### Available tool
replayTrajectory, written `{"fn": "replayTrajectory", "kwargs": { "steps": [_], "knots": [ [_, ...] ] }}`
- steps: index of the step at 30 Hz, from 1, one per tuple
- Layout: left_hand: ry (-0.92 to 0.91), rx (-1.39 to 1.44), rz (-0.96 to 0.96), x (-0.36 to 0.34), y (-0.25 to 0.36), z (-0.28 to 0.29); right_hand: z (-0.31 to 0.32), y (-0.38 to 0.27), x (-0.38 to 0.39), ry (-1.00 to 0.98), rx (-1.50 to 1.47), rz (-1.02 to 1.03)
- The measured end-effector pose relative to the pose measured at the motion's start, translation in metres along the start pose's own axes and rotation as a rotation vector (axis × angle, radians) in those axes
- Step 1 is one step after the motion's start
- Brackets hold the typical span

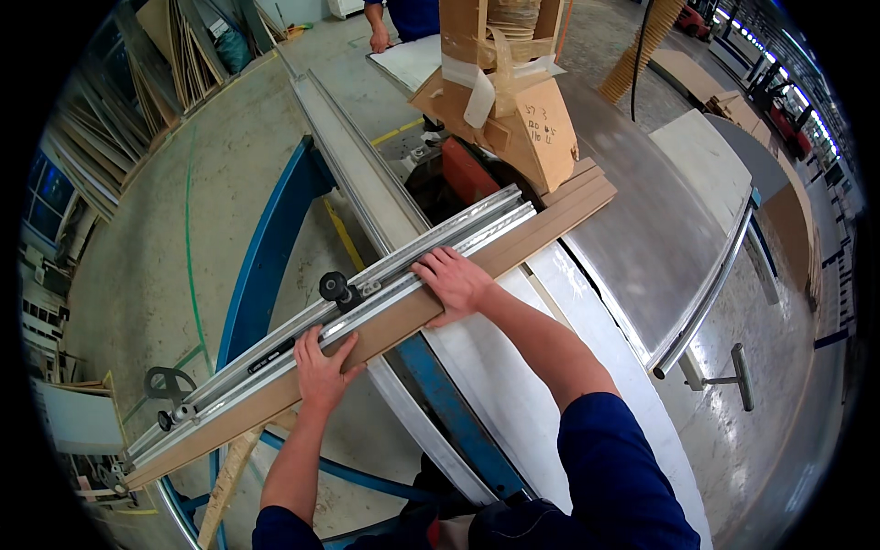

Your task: The person uses a table saw to cut long wooden planks into shorter pieces. They measure the wood with a tape measure, adjust the saw's fence, and guide the planks through the blade. The cut pieces are then placed on a nearby rack.

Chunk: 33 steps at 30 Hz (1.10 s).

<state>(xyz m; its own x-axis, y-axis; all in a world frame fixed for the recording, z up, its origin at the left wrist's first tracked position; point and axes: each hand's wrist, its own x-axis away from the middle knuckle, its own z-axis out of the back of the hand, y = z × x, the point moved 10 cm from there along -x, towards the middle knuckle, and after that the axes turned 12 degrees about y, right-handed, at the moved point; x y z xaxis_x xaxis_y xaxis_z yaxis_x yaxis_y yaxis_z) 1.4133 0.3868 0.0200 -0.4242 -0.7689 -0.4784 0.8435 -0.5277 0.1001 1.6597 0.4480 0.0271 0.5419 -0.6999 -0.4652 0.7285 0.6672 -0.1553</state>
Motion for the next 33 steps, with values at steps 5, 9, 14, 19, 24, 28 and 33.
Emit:
{"fn": "replayTrajectory", "kwargs": {
  "steps": [5,9,14,19,24,28,33],
  "knots": [
    [0.002,-0.010,0.005,-0.001,-0.007,0.000,-0.005,0.001,-0.008,0.004,0.000,0.006],
    [0.005,0.005,0.008,-0.005,-0.011,-0.002,-0.006,0.004,-0.010,0.008,0.030,0.010],
    [0.005,-0.018,0.015,0.000,-0.010,0.001,-0.006,-0.001,-0.008,-0.005,0.070,0.011],
    [0.027,0.022,0.029,0.001,-0.011,0.006,-0.006,-0.005,-0.007,-0.014,0.085,0.001],
    [0.062,0.038,0.018,0.002,-0.013,0.009,-0.005,-0.006,-0.009,-0.014,0.112,-0.008],
    [0.066,0.048,0.018,0.002,-0.012,0.012,-0.007,-0.009,-0.011,-0.042,0.144,-0.004],
    [0.084,0.078,0.042,0.005,-0.016,0.017,-0.011,-0.014,-0.010,-0.089,0.188,-0.072]
  ]
}}
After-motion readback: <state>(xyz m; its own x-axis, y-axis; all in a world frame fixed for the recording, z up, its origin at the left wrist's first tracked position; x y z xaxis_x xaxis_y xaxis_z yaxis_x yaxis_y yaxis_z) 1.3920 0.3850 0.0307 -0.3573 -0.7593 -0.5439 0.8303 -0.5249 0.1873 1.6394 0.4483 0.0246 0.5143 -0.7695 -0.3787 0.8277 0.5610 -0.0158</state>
